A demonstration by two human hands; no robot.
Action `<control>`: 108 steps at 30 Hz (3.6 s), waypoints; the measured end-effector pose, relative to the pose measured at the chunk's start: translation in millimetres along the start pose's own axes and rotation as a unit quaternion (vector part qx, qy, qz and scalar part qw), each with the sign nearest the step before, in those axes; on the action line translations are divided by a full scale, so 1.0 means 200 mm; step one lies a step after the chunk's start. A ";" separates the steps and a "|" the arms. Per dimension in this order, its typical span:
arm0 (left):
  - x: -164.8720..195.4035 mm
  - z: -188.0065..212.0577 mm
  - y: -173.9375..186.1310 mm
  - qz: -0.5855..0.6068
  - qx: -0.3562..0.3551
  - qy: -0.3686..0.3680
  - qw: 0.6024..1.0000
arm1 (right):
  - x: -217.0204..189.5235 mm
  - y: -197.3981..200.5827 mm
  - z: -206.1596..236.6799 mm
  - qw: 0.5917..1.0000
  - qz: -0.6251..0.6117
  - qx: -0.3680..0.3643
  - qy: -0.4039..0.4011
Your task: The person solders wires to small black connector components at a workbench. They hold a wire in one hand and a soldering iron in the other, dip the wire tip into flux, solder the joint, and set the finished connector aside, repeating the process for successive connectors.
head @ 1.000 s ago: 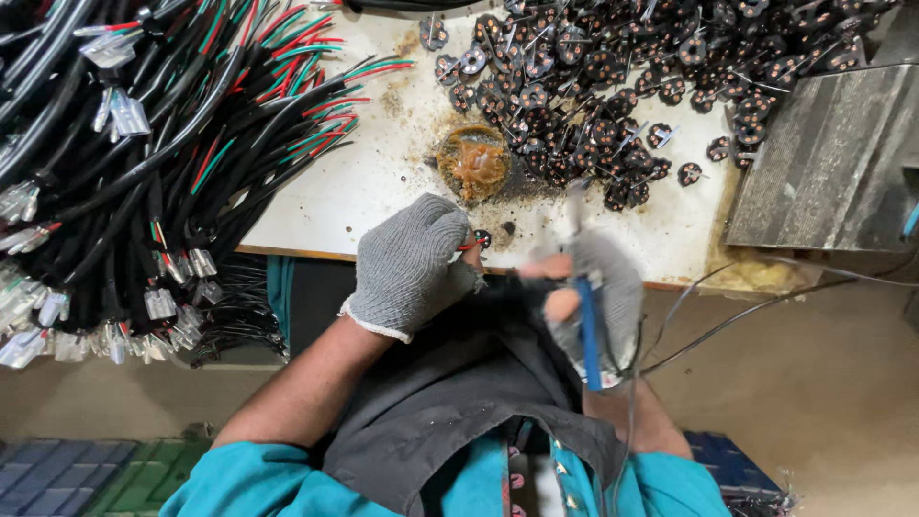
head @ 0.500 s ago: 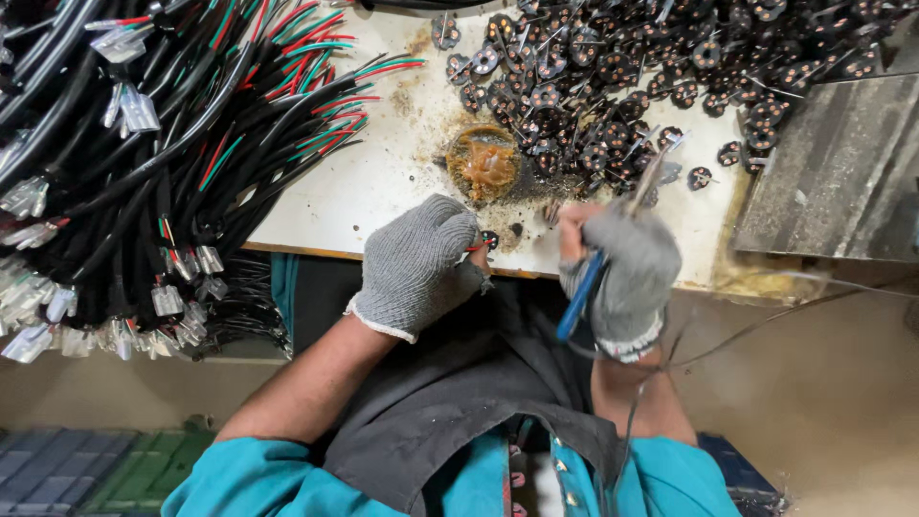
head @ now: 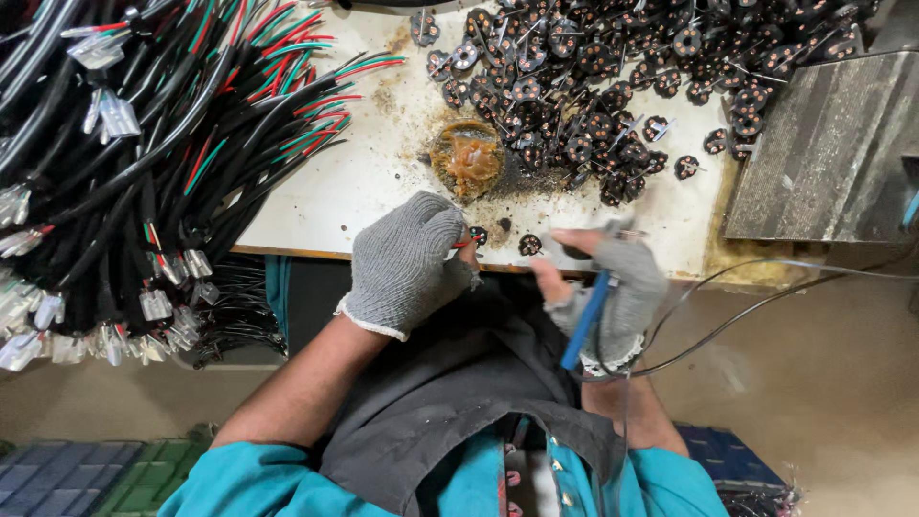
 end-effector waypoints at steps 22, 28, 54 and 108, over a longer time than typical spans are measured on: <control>-0.04 0.02 -0.05 -0.011 -0.037 0.023 0.999 | -0.12 -0.23 -0.04 0.978 0.063 -0.149 0.130; -0.01 0.01 -0.02 -0.008 -0.014 0.019 1.000 | -0.19 -0.10 -0.02 0.955 0.115 -0.031 0.272; -0.01 0.01 -0.02 -0.010 0.000 0.007 1.000 | -0.14 -0.17 0.01 0.986 -0.126 -0.096 -0.043; -0.04 0.10 0.77 -0.412 0.029 0.176 0.894 | -0.13 -0.04 -0.11 0.990 0.046 0.007 0.137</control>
Point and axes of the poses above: each hand's wrist, its own z-axis away from the middle knuckle, its own y-axis out of the back of the hand, x = y × z, the point moved 9 cm from there along -z, towards the middle knuckle, and after that the axes turned 15 degrees about z, right-handed, at the moved point
